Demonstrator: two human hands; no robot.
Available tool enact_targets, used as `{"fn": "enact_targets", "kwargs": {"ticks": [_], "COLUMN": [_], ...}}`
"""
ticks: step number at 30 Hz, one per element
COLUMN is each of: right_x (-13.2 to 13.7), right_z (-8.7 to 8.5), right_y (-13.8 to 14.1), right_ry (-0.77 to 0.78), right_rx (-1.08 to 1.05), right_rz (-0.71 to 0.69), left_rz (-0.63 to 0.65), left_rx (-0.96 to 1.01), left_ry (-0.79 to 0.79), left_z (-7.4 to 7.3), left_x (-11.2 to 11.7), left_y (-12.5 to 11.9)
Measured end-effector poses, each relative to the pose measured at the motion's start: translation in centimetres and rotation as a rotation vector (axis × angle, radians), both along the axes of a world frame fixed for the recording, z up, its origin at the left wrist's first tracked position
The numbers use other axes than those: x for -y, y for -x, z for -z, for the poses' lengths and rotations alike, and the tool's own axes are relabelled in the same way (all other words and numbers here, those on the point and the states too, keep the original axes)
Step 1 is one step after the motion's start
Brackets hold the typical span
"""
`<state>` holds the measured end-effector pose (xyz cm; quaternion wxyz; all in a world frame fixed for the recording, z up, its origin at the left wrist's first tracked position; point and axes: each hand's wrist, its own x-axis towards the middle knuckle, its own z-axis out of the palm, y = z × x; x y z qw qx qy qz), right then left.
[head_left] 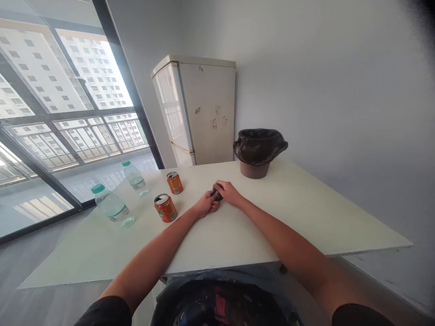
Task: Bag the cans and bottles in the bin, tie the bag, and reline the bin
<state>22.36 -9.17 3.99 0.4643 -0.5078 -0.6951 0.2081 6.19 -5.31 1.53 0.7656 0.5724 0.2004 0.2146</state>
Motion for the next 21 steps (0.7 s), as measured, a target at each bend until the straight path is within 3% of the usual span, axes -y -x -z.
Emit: {"fn": "enact_targets", "kwargs": {"ticks": [13, 21], "right_x": [-0.6, -0.3], "right_z": [0.1, 0.1], "right_y": [-0.1, -0.3], "right_ry": [-0.053, -0.043], "right_rx": [0.0, 0.02], "right_rz": [0.0, -0.003], "left_rz": [-0.002, -0.088], "left_rx": [-0.037, -0.02], "left_ry": [-0.026, -0.073], "left_z": [-0.6, 0.4], "left_x": [0.3, 0.0], "left_y": [0.1, -0.4]}}
